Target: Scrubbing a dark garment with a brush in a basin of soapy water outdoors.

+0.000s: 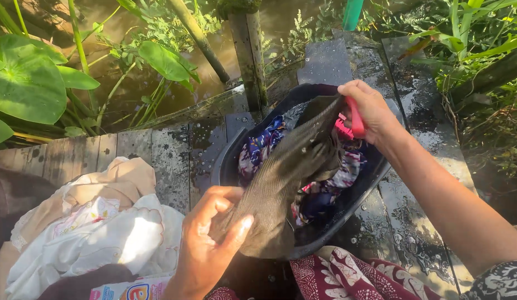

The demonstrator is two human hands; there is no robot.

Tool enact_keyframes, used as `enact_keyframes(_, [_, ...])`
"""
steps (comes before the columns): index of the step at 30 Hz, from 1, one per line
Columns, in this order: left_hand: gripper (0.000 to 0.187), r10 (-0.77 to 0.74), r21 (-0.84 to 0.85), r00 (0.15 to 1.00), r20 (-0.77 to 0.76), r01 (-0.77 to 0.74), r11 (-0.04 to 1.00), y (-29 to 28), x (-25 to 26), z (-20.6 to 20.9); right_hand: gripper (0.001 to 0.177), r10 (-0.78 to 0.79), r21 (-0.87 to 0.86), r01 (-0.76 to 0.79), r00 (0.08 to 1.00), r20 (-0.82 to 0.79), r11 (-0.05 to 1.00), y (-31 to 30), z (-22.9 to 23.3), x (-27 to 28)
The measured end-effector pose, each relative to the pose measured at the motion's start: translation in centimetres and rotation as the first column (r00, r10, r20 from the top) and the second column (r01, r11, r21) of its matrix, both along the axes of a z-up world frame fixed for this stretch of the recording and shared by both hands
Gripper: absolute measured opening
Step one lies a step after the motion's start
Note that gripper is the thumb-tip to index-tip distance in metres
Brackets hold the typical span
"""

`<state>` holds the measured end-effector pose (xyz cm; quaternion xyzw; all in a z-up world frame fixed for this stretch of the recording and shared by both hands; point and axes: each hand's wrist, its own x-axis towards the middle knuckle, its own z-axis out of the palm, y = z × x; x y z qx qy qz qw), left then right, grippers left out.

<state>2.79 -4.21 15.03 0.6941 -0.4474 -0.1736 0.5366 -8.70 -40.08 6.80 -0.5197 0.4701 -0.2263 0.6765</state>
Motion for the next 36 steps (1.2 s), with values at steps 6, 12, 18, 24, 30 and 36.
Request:
enact_keyframes(6, [0.043,-0.169,0.812,0.975,0.143,-0.018,0.583,1.6,-1.2,-15.0,0.034,0.348,-0.241,-0.385,0.919,-0.183,0.891,16.3,-0.4,3.0])
enact_keyframes(12, [0.035,-0.061,0.792,0.998,-0.021,0.054,0.608,4.0,-2.1,-14.2,0.014,0.421,-0.649,-0.758,0.61,-0.671,0.064,10.9,-15.2,3.1])
enact_keyframes(18, [0.034,-0.099,0.806,0.993,0.064,0.007,0.592,3.1,-2.0,-14.0,0.031,-0.005,-0.52,-0.752,0.567,-0.824,0.405,0.7,-16.8,3.7])
enact_keyframes(24, [0.048,-0.303,0.622,0.883,0.358,0.017,0.783,3.5,-2.9,-16.7,0.032,0.481,-0.711,-0.692,0.584,-0.654,-0.127,20.5,-15.5,1.9])
enact_keyframes(30, [0.046,-0.408,0.518,0.806,0.429,0.15,0.842,3.6,-5.1,-15.4,0.017,-0.019,-0.678,-0.732,0.68,-0.733,-0.066,4.3,-17.9,2.0])
enact_keyframes(36, [0.055,-0.454,0.626,0.716,0.53,0.031,0.779,3.8,-6.4,-17.7,0.028,0.275,-0.398,-0.854,0.493,-0.825,0.337,12.6,-11.3,3.8])
